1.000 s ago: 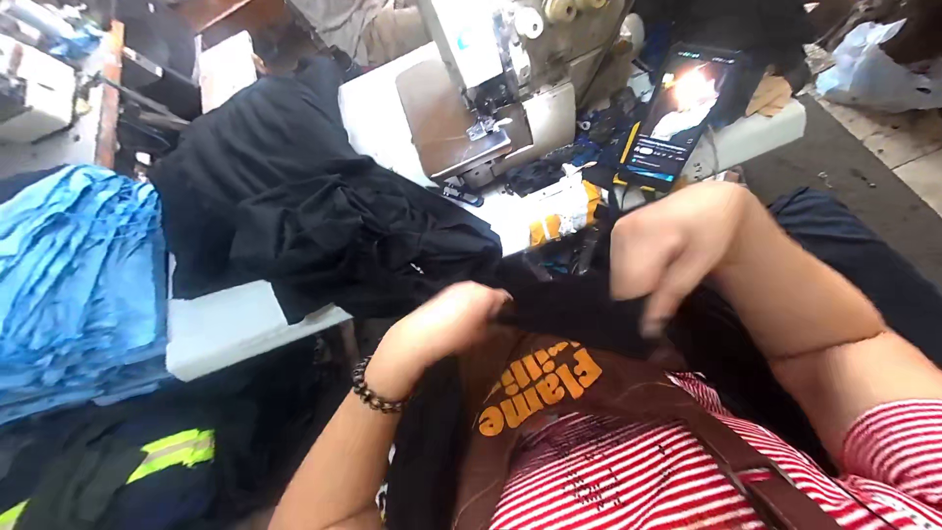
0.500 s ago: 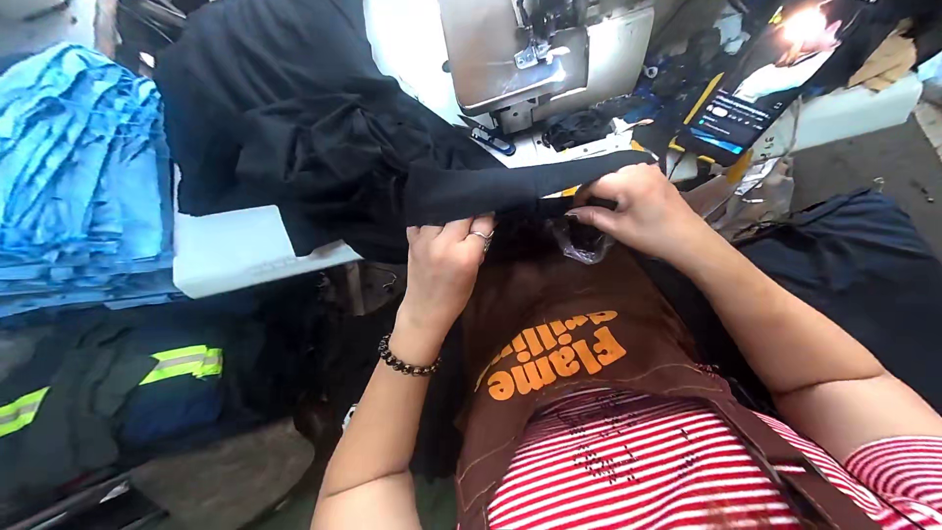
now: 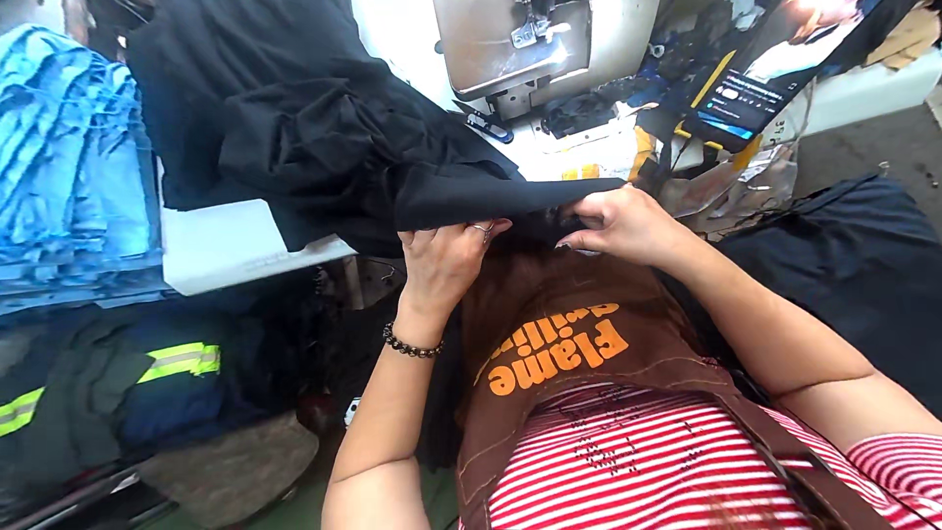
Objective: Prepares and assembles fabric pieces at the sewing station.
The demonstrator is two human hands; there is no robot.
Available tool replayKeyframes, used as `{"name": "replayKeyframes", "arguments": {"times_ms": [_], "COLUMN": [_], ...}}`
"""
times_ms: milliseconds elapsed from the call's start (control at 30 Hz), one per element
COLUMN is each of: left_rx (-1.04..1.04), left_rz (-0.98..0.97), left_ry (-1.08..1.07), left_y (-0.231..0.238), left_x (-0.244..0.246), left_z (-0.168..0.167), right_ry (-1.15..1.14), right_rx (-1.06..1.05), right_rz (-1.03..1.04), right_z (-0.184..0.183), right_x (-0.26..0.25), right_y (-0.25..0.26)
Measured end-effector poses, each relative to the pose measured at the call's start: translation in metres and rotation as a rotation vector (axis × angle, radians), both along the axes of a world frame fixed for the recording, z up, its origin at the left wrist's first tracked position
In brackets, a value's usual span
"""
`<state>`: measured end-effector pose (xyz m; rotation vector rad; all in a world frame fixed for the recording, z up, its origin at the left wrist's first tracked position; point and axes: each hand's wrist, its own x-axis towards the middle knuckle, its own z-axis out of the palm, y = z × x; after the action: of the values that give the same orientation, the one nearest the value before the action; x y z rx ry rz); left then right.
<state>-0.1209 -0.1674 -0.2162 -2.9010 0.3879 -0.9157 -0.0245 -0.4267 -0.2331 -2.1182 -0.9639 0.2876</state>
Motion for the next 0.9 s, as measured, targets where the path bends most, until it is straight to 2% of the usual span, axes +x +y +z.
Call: {"name": "replayKeyframes", "arguments": {"times_ms": [100, 167, 233, 367, 400, 467, 533, 667, 800, 900], "left_rx": [-0.035, -0.199, -0.573, -1.606, -1.798, -2.014, -1.961, -1.179, -0.712, -0.559], "left_rz": [0.004, -0.057, -0.177, -0.477, -0.477, -0.439, -0.375, -0.121, 0.023, 0.117], "left_ry": [-0.033, 0.064, 0.277, 0.639, 0.718, 0.895, 0.986, 0.7, 0.492, 0.538], "left_y": [0.001, 0.001, 0.002, 0.001, 0.001, 0.008, 0.027, 0.068, 0.086, 0.099], "left_x": [0.002, 0.003, 0.003, -0.001, -0.004, -0.005, -0.003, 0.006, 0.021, 0.042], "left_z": [0.0, 0.006, 0.017, 0.018, 0.019, 0.024, 0.03, 0.05, 0.05, 0.034], "right_ry": [0.058, 0.137, 0.238, 0.733, 0.857, 1.03, 1.106, 1.017, 0.621, 0.376], "right_rx": [0.044, 0.108, 0.288, 0.656, 0.72, 0.792, 0.798, 0.663, 0.448, 0.381], "right_rz": [0.022, 0.037, 0.079, 0.278, 0.326, 0.393, 0.432, 0.288, 0.06, 0.071], "right_z": [0.003, 0.004, 0.004, 0.009, 0.008, 0.002, -0.004, 0.001, -0.001, -0.015], "right_x": [-0.002, 0.0, 0.002, 0.005, 0.004, 0.005, 0.013, 0.036, 0.061, 0.072], "right_y": [0.002, 0.004, 0.007, 0.018, 0.023, 0.035, 0.048, 0.081, 0.116, 0.133]}}
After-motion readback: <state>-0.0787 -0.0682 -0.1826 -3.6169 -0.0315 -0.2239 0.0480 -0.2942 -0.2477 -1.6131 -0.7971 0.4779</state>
